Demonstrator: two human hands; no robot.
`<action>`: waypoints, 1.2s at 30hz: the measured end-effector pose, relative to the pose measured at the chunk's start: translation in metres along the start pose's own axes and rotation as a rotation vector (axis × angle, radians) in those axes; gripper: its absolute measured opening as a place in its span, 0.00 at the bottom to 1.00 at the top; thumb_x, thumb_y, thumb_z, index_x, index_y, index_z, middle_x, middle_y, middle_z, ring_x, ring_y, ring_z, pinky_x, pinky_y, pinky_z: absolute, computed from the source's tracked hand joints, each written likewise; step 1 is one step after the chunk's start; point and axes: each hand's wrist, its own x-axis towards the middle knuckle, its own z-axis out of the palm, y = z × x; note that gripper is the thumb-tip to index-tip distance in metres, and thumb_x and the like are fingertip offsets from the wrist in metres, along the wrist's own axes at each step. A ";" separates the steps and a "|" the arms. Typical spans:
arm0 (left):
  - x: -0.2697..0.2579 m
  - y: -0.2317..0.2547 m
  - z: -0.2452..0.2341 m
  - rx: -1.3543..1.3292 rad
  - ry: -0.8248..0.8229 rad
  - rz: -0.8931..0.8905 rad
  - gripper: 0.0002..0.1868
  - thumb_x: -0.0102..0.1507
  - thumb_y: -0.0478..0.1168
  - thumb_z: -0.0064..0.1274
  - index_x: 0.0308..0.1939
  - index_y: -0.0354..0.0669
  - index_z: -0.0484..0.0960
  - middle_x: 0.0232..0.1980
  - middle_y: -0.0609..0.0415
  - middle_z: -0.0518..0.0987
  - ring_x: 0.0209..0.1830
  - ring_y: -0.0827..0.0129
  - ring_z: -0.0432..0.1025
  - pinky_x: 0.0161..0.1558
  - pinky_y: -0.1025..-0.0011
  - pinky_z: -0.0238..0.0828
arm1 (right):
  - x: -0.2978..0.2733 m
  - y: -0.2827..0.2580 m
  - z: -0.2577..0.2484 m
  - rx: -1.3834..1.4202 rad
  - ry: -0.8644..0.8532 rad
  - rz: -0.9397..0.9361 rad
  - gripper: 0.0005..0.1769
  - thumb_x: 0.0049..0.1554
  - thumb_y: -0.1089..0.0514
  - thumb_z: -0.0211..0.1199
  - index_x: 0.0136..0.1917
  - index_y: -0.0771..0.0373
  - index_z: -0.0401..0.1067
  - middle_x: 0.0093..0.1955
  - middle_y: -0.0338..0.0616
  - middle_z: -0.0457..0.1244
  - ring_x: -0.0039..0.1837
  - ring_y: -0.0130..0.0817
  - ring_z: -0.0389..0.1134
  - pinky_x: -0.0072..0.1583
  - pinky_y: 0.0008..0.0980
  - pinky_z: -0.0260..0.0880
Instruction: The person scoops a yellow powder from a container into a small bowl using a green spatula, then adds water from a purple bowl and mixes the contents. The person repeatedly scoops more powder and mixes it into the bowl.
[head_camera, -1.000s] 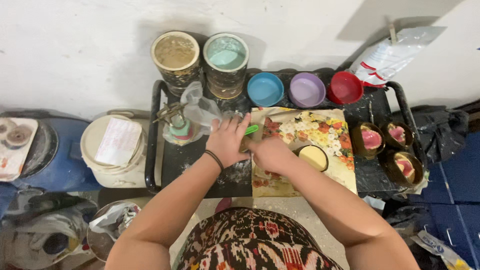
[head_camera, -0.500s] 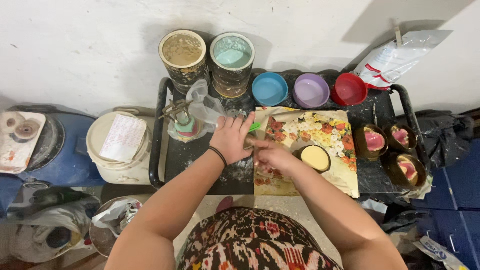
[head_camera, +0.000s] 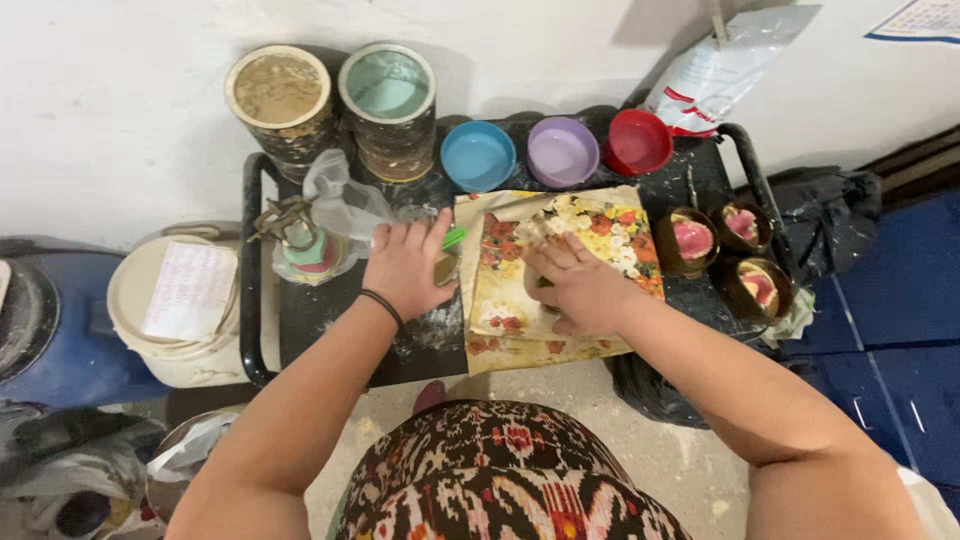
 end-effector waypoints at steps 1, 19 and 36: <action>0.000 0.000 0.001 -0.003 0.000 0.006 0.65 0.50 0.72 0.58 0.84 0.51 0.50 0.65 0.50 0.73 0.60 0.52 0.69 0.65 0.49 0.52 | -0.005 0.000 -0.003 0.001 -0.002 0.006 0.34 0.42 0.36 0.75 0.61 0.45 0.79 0.79 0.50 0.54 0.82 0.55 0.49 0.80 0.67 0.38; 0.002 0.000 0.011 0.088 0.124 0.038 0.65 0.49 0.73 0.60 0.84 0.49 0.54 0.64 0.46 0.75 0.59 0.50 0.71 0.68 0.48 0.51 | -0.095 0.062 0.014 -0.043 0.011 0.317 0.27 0.47 0.37 0.73 0.61 0.29 0.76 0.86 0.37 0.47 0.87 0.48 0.44 0.82 0.62 0.37; 0.003 -0.001 0.010 -0.071 -0.063 0.010 0.67 0.52 0.70 0.57 0.85 0.47 0.42 0.70 0.43 0.71 0.67 0.47 0.68 0.74 0.45 0.42 | 0.083 -0.070 -0.002 1.090 -0.074 0.509 0.36 0.55 0.57 0.57 0.77 0.45 0.69 0.29 0.42 0.70 0.32 0.35 0.71 0.35 0.32 0.69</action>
